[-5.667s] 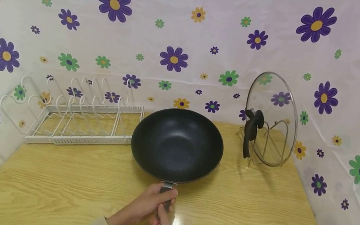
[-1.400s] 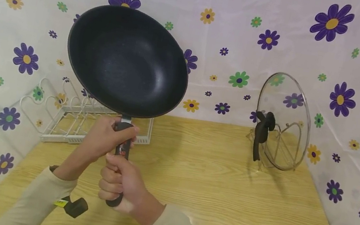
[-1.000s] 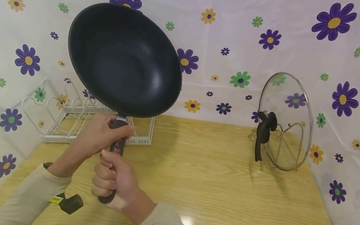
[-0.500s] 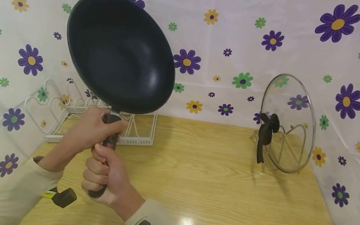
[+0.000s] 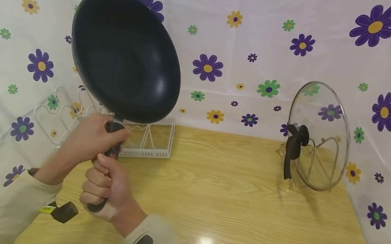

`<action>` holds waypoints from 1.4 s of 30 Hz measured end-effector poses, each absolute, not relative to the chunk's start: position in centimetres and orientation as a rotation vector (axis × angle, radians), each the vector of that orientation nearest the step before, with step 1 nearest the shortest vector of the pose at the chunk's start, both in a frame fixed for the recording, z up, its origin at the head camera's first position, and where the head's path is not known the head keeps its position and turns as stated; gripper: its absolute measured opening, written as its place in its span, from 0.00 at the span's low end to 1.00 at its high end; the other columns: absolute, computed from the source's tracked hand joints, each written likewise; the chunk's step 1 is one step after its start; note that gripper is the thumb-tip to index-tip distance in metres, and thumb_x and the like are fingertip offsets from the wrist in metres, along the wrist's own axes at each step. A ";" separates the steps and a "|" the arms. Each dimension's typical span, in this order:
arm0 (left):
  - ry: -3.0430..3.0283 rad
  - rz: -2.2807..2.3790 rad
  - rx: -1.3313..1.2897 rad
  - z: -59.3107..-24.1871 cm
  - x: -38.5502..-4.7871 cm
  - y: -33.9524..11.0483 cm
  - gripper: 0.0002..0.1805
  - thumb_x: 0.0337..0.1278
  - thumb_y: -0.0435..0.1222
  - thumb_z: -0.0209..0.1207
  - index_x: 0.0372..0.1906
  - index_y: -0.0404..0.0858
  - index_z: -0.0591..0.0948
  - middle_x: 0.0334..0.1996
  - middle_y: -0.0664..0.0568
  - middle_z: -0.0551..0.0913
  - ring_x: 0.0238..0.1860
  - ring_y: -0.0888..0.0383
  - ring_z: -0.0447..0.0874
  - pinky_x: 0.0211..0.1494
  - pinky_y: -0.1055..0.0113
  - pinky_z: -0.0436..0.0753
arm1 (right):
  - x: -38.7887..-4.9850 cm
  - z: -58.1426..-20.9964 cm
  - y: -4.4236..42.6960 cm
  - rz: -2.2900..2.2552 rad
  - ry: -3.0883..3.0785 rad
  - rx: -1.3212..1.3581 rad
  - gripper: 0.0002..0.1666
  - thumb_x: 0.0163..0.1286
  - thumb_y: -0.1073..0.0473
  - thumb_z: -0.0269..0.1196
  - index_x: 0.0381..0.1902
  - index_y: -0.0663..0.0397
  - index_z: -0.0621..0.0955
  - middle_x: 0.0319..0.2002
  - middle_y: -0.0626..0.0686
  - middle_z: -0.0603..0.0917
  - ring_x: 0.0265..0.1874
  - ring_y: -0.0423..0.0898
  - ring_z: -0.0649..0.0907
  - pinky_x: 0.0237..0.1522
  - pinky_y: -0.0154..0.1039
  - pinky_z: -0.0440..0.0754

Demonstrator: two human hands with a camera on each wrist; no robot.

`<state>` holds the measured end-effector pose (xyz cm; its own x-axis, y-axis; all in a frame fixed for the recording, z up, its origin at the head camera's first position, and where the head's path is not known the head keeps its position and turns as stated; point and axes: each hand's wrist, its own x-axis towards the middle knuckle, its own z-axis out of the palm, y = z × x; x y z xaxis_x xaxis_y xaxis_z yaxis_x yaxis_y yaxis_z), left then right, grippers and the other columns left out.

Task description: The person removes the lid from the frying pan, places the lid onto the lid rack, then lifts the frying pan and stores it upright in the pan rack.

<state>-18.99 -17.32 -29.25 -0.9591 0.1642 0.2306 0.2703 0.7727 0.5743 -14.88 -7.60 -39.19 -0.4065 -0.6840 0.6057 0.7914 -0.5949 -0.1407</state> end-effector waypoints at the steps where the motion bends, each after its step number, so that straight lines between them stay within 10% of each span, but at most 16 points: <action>1: -2.800 -0.939 -0.342 -29.2 -19.0 -17.4 0.15 0.61 0.39 0.60 0.20 0.38 0.77 0.13 0.53 0.77 0.12 0.56 0.73 0.16 0.65 0.70 | -14.9 -39.2 -7.8 -2.067 -0.224 -0.792 0.25 0.83 0.50 0.51 0.21 0.44 0.64 0.12 0.40 0.53 0.08 0.34 0.51 0.14 0.27 0.46; 42: -2.813 -0.865 -0.143 -27.5 -18.8 -21.0 0.16 0.55 0.37 0.60 0.16 0.40 0.69 0.12 0.54 0.66 0.11 0.56 0.68 0.14 0.69 0.64 | -15.2 -38.4 -13.1 -1.940 -0.641 -0.792 0.25 0.83 0.52 0.50 0.21 0.44 0.61 0.11 0.40 0.56 0.07 0.33 0.54 0.13 0.25 0.50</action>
